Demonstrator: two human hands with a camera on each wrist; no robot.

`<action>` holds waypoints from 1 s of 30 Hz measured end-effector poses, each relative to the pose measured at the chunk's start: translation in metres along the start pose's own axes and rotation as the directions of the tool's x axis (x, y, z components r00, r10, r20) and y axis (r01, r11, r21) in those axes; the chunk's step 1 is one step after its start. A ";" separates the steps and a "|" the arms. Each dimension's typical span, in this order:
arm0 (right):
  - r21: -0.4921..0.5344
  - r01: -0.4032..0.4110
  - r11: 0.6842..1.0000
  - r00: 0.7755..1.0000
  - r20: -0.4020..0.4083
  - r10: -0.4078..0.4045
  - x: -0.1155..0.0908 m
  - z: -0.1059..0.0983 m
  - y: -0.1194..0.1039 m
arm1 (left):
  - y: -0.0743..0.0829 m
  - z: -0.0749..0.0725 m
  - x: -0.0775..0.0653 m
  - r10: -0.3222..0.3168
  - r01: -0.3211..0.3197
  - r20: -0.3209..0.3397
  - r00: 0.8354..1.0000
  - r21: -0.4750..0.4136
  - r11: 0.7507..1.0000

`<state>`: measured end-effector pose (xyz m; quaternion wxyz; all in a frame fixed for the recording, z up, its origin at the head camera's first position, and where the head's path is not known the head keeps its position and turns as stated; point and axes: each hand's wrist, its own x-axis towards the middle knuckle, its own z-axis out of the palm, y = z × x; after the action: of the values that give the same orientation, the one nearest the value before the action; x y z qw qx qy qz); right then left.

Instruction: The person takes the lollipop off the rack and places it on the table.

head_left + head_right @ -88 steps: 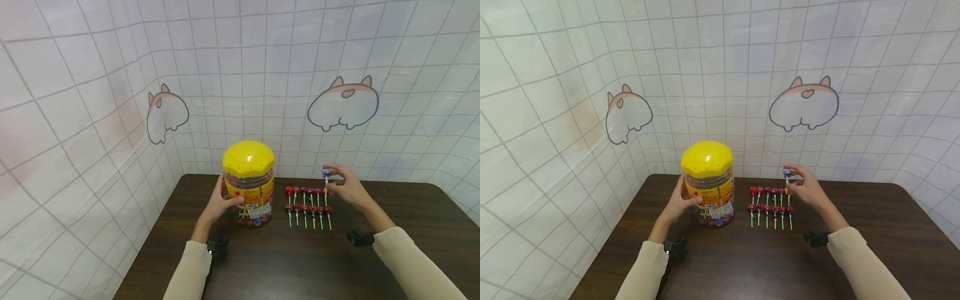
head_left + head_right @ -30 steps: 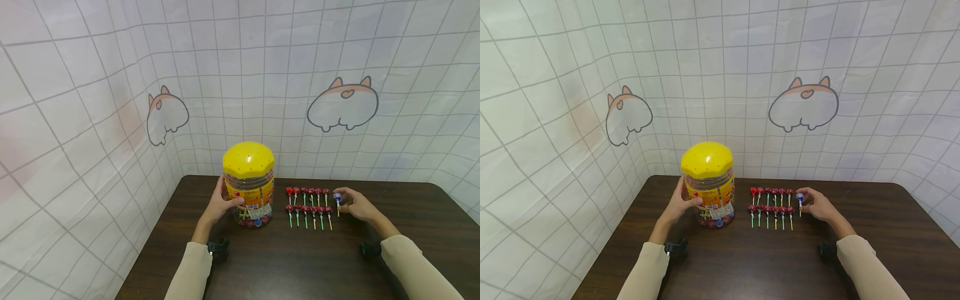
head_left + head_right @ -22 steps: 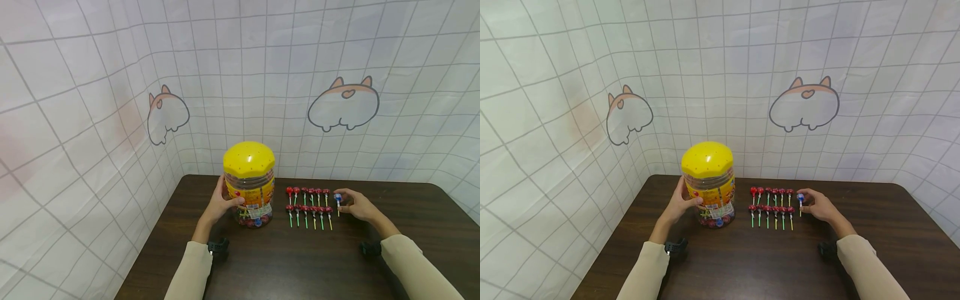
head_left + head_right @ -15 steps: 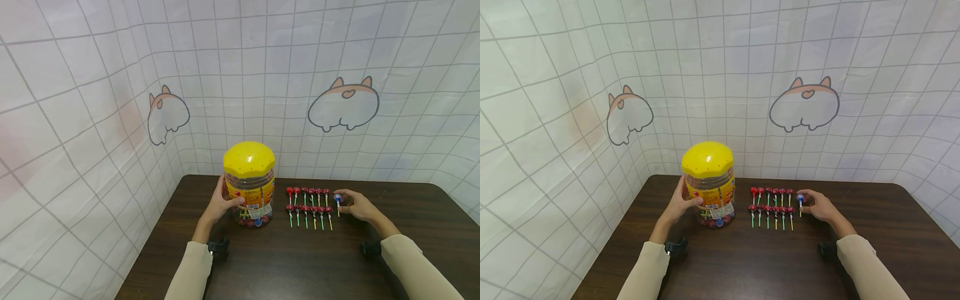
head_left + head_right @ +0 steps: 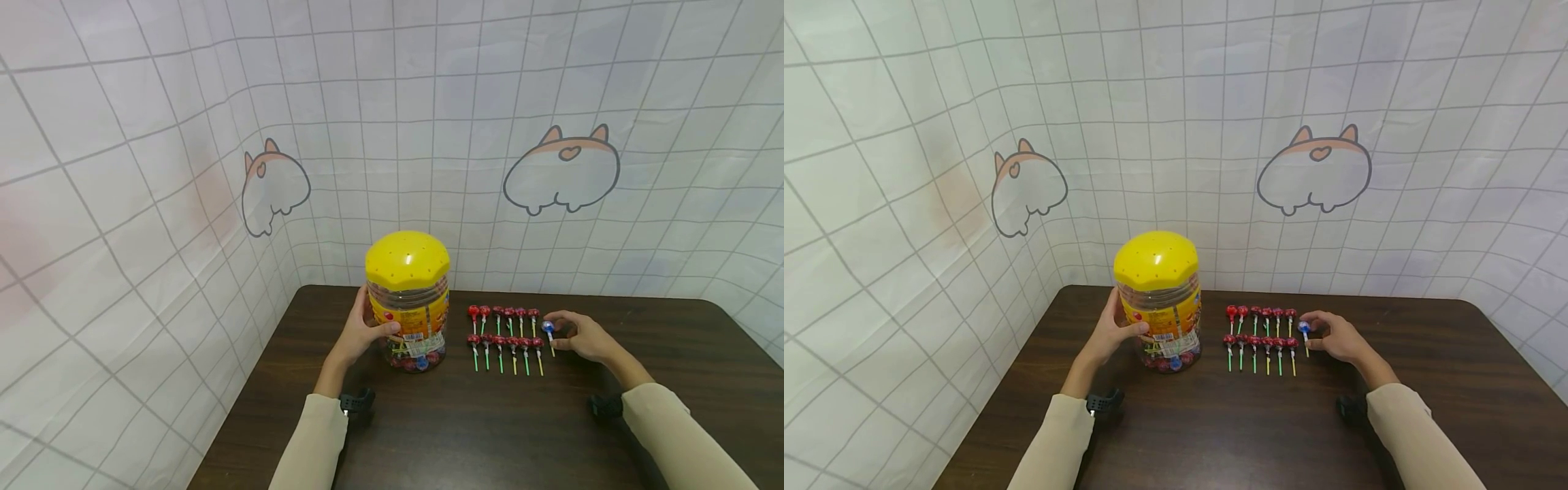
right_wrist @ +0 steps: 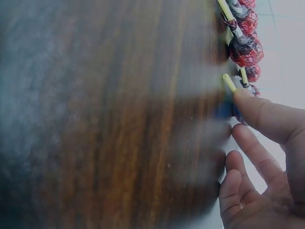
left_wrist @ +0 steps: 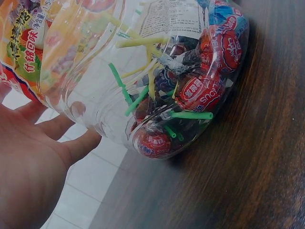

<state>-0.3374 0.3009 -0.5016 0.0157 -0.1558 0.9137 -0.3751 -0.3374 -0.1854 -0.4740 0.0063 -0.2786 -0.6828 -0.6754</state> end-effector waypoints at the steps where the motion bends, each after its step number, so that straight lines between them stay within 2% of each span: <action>1: 0.002 0.000 1.000 1.000 0.001 0.000 0.000 0.000 0.000 | 0.000 0.000 0.000 -0.001 0.001 0.000 1.000 0.000 1.000; 7: 0.017 -0.013 1.000 1.000 0.008 0.013 -0.002 -0.002 0.000 | 0.001 0.001 0.000 -0.002 0.002 0.004 1.000 -0.011 1.000; 16: 0.050 0.009 0.999 1.000 0.000 -0.009 -0.006 -0.001 0.000 | 0.000 0.002 0.000 0.005 -0.005 0.006 1.000 -0.014 1.000; 30: 0.119 -0.126 0.985 0.992 -0.004 0.127 -0.016 -0.008 0.008 | -0.001 0.000 0.000 0.003 -0.003 -0.002 1.000 -0.015 1.000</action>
<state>-0.3255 0.3160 -0.5028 0.0434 -0.0941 0.8979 -0.4278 -0.3372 -0.1854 -0.4749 0.0060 -0.2791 -0.6773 -0.6806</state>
